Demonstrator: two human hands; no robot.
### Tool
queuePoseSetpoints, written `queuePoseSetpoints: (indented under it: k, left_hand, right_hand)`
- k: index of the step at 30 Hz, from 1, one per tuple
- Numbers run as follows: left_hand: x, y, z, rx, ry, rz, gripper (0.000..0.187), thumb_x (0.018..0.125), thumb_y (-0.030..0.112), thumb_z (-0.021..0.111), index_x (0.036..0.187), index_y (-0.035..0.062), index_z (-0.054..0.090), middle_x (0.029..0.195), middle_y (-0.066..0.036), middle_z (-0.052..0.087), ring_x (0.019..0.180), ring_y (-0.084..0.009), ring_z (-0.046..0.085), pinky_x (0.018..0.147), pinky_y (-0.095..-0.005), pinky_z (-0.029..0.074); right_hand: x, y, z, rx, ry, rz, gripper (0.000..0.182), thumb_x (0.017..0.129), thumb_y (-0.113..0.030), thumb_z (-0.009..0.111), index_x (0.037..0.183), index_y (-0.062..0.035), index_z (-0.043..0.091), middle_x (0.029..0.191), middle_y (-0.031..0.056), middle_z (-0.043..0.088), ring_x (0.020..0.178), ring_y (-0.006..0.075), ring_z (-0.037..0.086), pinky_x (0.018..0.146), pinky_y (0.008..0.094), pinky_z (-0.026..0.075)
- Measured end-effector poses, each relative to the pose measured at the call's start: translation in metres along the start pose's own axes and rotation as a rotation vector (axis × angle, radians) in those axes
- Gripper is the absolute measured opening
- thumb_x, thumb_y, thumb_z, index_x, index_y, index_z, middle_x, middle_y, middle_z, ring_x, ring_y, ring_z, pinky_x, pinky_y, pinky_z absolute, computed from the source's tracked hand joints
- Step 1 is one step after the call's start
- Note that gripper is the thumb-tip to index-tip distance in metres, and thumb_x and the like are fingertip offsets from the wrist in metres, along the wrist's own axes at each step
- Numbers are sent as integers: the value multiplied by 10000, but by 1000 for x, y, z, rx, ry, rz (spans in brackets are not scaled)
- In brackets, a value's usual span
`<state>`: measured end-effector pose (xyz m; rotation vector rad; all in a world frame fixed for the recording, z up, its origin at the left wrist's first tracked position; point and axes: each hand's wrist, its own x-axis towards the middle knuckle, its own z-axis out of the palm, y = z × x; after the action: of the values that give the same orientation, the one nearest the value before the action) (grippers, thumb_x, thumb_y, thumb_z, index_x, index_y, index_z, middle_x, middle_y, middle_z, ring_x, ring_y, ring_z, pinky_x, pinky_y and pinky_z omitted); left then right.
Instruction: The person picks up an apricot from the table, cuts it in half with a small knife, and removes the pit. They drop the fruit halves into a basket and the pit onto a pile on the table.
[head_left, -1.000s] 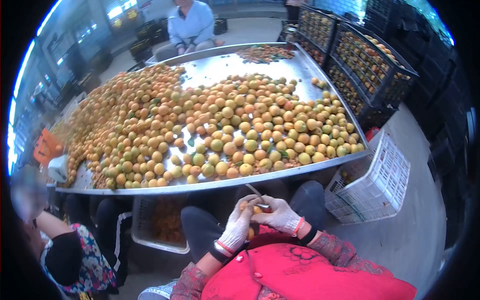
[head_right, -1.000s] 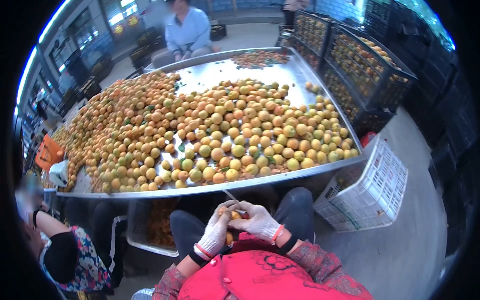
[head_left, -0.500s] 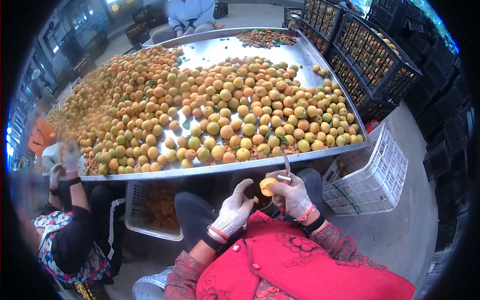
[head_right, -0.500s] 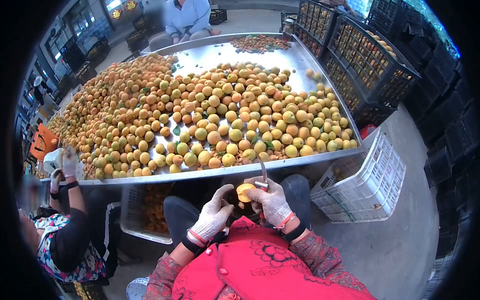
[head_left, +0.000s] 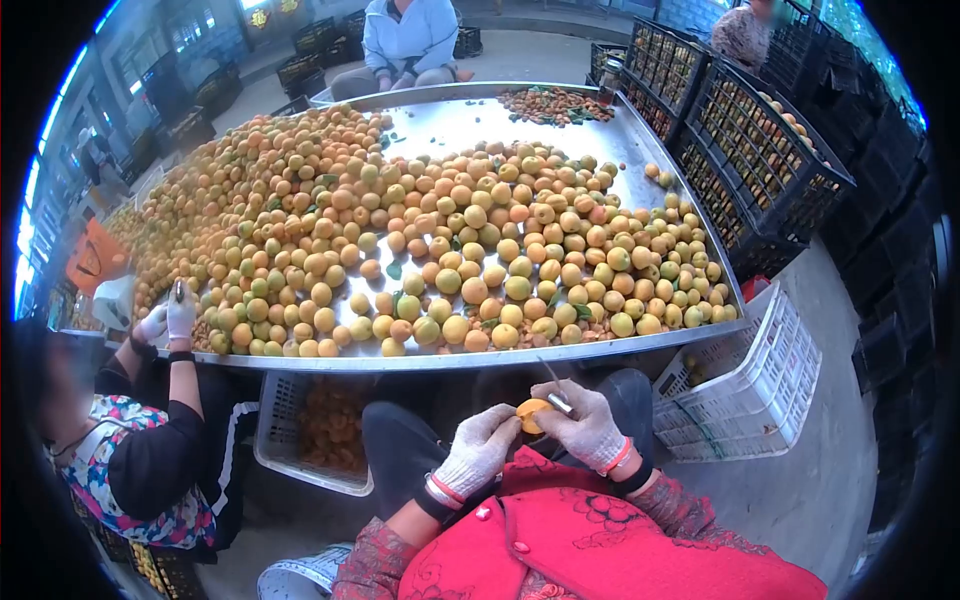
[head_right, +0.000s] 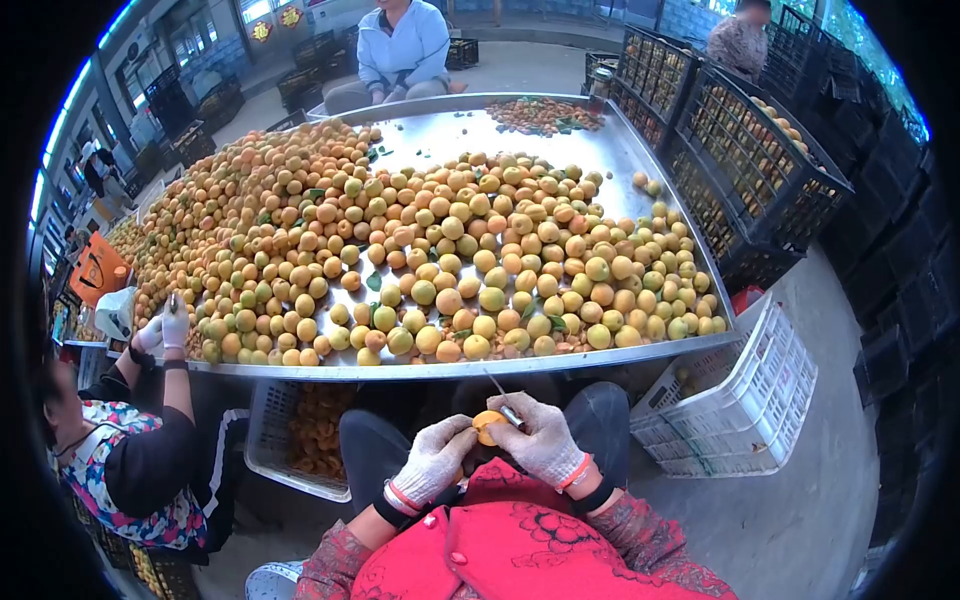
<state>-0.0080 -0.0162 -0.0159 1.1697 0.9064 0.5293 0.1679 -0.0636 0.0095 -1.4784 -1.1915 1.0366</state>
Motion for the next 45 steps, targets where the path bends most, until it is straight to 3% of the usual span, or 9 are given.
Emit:
queuePoseSetpoints:
  k: [5,8,13,17,22,26,30,33,45]
  left_hand:
    - [8,-16,-9,432,58,193,447,919,118,569,1356,140,476,816,-29,601,603,-56,550,522,-221,457]
    - [4,5,-8,228,-17,-5,471,928,107,552,1386,137,449,848,-30,601,591,-58,545,508,-216,455]
    - [11,2,-12,-284,-171,-105,321,1002,229,472,1242,19,506,855,-39,603,544,-61,537,480,-186,433]
    - [4,13,-15,-279,6,-3,255,983,232,516,1122,28,581,860,-39,629,558,-68,574,463,-188,432]
    - [-4,17,-70,-184,280,21,208,949,180,596,1093,29,597,841,-44,626,553,-64,555,472,-200,426]
    - [-17,6,-149,-17,653,95,147,923,116,615,1036,23,631,808,-34,617,532,-56,521,487,-202,429]
    - [-31,-25,-223,256,928,193,278,899,78,617,1166,1,603,1032,-65,628,901,-137,585,820,-265,488]
    - [-29,-16,-231,232,1012,222,262,903,72,600,1150,-12,595,1029,-64,618,946,-151,574,882,-282,461]
    - [50,24,-163,-42,582,117,194,891,23,589,1070,-28,641,954,-57,656,889,-121,600,824,-263,489]
  right_hand:
    - [17,-16,-12,30,-17,114,259,847,-127,697,1079,-21,653,855,69,701,767,85,643,687,250,527]
    - [25,8,-9,-146,-1,-122,259,841,-126,701,1075,-25,656,846,88,698,739,90,644,669,248,526]
    - [25,7,3,-190,-75,-62,298,853,-134,699,1123,-27,633,887,105,698,766,93,643,684,251,528]
    - [30,-6,16,51,-207,87,369,849,-151,708,1174,-14,598,935,116,675,821,114,632,729,284,518]
    - [59,-18,-16,-389,-198,-124,283,874,-194,655,1100,-33,599,901,171,646,832,247,656,750,334,508]
    - [99,-52,-72,-483,-100,6,277,879,-190,648,1094,-21,604,848,171,661,782,230,664,715,338,514]
    - [158,-72,-114,-727,-10,-137,316,847,-194,672,1095,-11,603,885,200,675,812,252,679,734,345,526]
    - [214,-66,-116,-879,98,-156,408,763,-218,713,1089,-1,599,942,225,667,872,333,662,785,392,518]
    - [393,56,-70,-1161,45,-171,345,745,-269,687,1003,-61,593,911,176,650,880,367,644,770,444,512]
